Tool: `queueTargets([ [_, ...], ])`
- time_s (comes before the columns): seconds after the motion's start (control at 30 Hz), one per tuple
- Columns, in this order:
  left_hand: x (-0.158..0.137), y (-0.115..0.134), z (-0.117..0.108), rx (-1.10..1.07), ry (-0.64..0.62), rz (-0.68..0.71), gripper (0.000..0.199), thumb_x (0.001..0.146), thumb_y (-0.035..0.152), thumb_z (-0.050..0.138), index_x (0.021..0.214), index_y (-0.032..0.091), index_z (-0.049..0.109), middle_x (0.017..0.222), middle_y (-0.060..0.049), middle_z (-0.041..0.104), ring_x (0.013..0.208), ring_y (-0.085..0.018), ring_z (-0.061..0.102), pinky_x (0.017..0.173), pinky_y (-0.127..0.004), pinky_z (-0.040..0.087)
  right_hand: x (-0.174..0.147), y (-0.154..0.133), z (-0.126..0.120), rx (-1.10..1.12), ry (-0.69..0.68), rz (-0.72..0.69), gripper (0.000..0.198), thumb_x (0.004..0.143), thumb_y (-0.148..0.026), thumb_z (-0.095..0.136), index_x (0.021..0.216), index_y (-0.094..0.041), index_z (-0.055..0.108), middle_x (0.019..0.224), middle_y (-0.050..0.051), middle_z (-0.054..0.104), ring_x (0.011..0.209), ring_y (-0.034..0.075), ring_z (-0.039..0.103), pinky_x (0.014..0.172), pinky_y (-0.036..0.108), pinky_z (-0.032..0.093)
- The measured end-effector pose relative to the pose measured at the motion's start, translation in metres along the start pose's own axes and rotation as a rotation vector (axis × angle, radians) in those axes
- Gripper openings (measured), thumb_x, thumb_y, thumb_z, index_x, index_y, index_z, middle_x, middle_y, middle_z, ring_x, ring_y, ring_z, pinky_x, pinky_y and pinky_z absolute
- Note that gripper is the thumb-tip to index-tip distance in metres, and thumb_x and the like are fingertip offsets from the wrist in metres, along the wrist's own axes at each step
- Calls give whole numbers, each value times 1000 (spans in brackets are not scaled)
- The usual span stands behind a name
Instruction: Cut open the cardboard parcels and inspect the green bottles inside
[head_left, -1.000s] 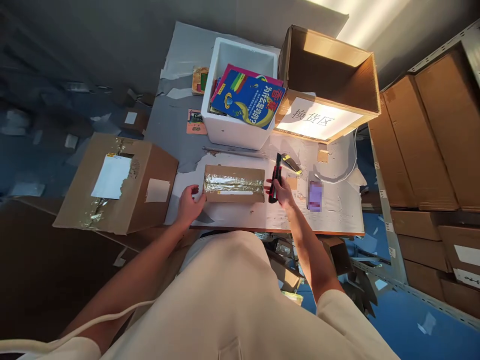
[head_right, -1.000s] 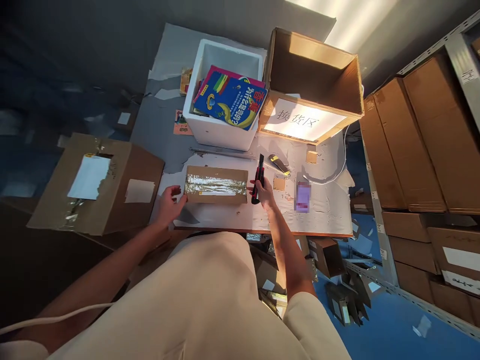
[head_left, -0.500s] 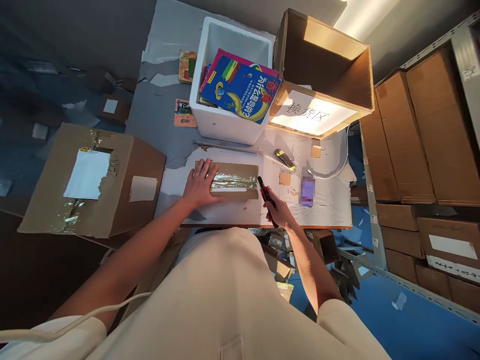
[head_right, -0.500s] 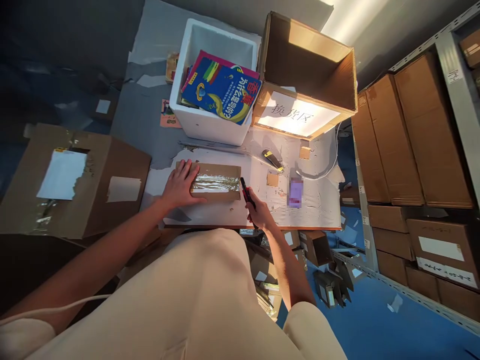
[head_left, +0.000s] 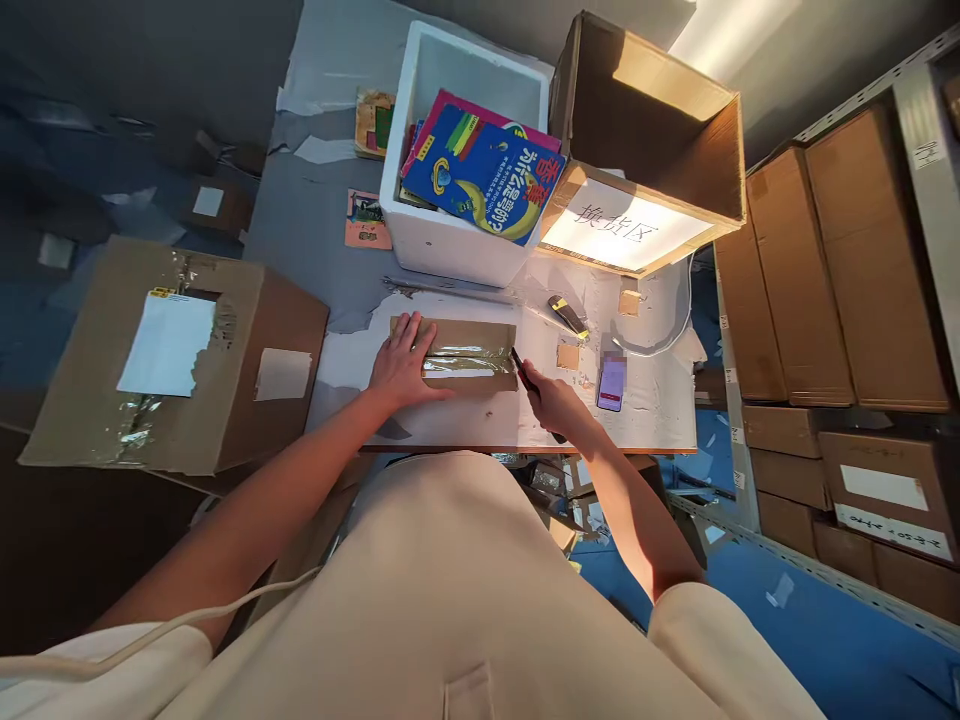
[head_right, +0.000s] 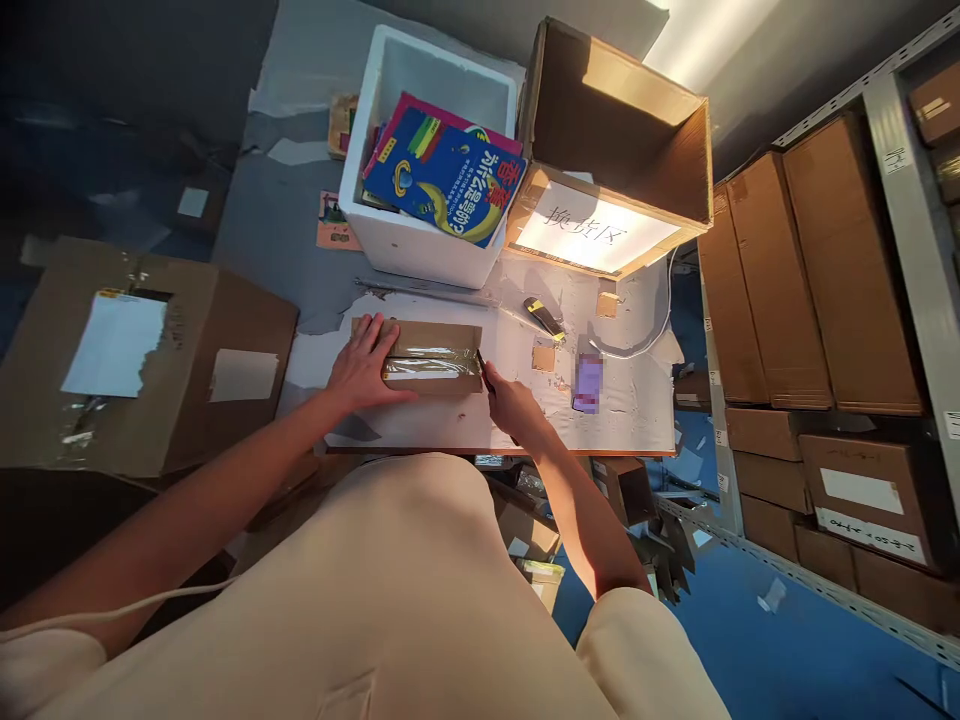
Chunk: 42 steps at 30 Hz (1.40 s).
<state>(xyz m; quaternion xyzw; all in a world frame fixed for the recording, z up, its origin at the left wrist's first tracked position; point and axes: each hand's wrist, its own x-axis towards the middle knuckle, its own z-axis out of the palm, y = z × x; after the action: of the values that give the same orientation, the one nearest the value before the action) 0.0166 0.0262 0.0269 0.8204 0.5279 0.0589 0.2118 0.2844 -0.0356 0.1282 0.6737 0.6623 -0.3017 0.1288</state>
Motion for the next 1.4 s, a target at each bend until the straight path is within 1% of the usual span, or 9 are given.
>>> queueTargets([
  [0.17,1,-2,3,14,29,-17,124,53,80,65,150,15,23,160,-16,5,145,-41,5,114,-50,21,0,-11,4,-118,-38,79,58,95,-19,34,151,-20,21,103,16,70,88,27,67,71,31,45],
  [0.4,-1,0,4,19,36,-1,121,56,80,63,150,15,24,160,-15,6,146,-39,6,113,-50,22,2,-20,12,-155,-64,147,62,94,-17,36,152,-19,16,109,18,67,98,29,64,74,32,44],
  [0.6,-2,4,0,36,8,-31,123,56,80,63,151,14,22,160,-16,4,146,-39,3,111,-52,23,1,-21,8,-139,-87,125,59,94,-16,34,151,-18,19,100,16,69,89,27,66,70,30,44],
  [0.8,-2,4,1,44,-12,-60,122,58,81,60,152,16,17,160,-16,2,146,-40,1,110,-55,23,-4,-25,6,-109,-81,130,63,91,-14,38,151,-16,20,101,17,69,88,27,66,71,31,44],
  [0.97,-3,5,0,50,-11,-30,120,60,81,58,152,15,17,160,-15,2,146,-39,0,110,-53,23,-5,-28,3,-12,-126,158,57,90,-11,36,147,-16,28,94,13,70,66,20,65,63,28,45],
  [1.03,-4,6,-1,58,-15,-58,121,60,82,57,152,16,16,160,-15,2,146,-39,0,110,-55,23,-4,-30,3,-34,-131,162,58,88,-10,39,145,-15,30,97,15,69,69,20,66,63,28,46],
  [1.17,-4,8,-2,57,-36,-61,123,58,83,58,152,16,17,160,-17,1,146,-39,0,110,-55,24,-6,-32,7,-100,-86,166,63,90,-12,40,150,-14,21,101,18,68,89,26,66,70,29,46],
  [1.3,-3,7,-2,55,-23,-45,121,60,81,58,152,15,16,160,-17,2,146,-38,0,110,-54,23,-2,-35,4,-32,-174,197,65,88,-10,40,150,-14,20,95,15,69,75,22,67,66,29,47],
  [1.4,-4,8,-2,52,-28,-69,122,59,81,60,152,16,16,160,-16,1,146,-38,-1,110,-55,23,-1,-36,2,-64,-154,195,70,85,-8,44,150,-13,20,100,17,68,83,24,68,70,30,48],
])
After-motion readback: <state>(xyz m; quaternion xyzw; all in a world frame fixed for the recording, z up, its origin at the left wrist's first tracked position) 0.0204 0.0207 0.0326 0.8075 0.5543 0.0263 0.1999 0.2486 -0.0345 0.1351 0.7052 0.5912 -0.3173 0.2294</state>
